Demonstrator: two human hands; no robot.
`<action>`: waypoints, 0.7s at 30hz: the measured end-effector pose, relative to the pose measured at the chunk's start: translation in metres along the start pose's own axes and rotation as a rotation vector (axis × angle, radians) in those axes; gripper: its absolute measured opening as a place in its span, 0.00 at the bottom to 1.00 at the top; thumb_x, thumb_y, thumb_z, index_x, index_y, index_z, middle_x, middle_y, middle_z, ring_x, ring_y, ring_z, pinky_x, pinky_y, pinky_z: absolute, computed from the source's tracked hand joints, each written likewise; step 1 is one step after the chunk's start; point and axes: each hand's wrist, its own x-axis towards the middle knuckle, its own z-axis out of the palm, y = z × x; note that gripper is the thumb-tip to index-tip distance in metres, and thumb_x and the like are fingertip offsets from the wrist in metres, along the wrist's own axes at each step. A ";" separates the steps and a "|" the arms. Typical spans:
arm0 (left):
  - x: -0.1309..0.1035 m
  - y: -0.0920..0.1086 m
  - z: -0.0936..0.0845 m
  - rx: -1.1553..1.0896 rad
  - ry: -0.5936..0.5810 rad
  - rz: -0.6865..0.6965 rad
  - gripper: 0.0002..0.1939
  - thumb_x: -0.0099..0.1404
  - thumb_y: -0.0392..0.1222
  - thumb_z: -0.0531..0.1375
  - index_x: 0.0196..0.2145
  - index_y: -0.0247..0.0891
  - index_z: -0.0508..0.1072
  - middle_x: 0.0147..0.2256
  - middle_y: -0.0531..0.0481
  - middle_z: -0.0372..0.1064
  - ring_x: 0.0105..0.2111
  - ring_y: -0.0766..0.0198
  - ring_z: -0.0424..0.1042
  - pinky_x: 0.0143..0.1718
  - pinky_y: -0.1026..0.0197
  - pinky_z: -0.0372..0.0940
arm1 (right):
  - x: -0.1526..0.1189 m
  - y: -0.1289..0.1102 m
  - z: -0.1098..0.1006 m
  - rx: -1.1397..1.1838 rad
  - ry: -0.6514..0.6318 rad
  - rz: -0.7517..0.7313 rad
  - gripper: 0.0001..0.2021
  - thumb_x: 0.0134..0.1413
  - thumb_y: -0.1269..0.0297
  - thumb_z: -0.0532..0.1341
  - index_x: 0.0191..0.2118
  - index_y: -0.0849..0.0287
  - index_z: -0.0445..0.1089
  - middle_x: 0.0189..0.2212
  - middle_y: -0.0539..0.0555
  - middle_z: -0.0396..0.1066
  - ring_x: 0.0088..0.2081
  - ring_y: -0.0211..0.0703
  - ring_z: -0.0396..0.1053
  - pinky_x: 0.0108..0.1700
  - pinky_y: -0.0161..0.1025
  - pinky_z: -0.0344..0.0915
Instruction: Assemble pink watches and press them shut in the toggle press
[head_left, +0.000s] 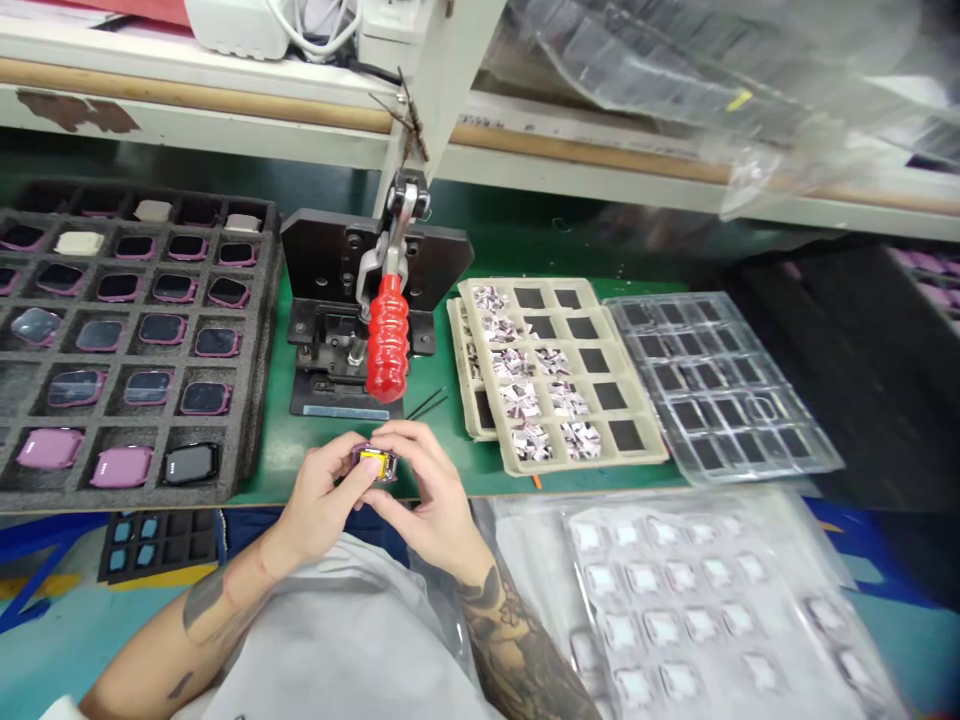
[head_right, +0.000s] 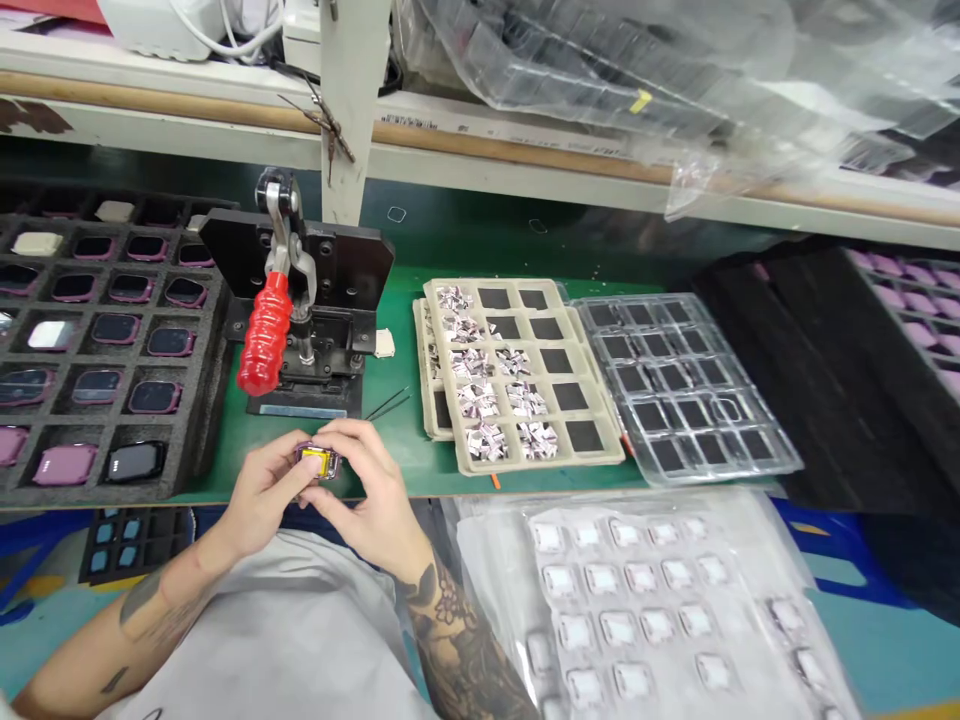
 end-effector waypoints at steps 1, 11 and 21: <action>-0.001 0.000 -0.001 0.014 -0.003 0.006 0.21 0.80 0.60 0.60 0.38 0.39 0.74 0.26 0.56 0.64 0.24 0.66 0.63 0.27 0.64 0.59 | -0.004 0.000 0.002 -0.020 0.002 -0.017 0.21 0.69 0.64 0.72 0.63 0.49 0.74 0.56 0.60 0.74 0.58 0.53 0.76 0.62 0.51 0.78; -0.010 -0.004 0.003 0.170 -0.042 0.117 0.14 0.78 0.53 0.65 0.44 0.39 0.80 0.31 0.51 0.80 0.31 0.62 0.78 0.36 0.62 0.72 | -0.048 -0.005 -0.003 -0.260 0.176 -0.092 0.29 0.71 0.68 0.68 0.73 0.49 0.66 0.62 0.62 0.74 0.63 0.54 0.75 0.65 0.52 0.77; 0.000 -0.014 -0.012 0.383 0.186 0.275 0.15 0.65 0.54 0.76 0.46 0.46 0.85 0.50 0.49 0.82 0.50 0.47 0.82 0.70 0.36 0.73 | -0.188 0.032 -0.174 -1.142 0.563 0.691 0.19 0.74 0.69 0.55 0.63 0.62 0.74 0.56 0.67 0.78 0.57 0.57 0.74 0.62 0.56 0.72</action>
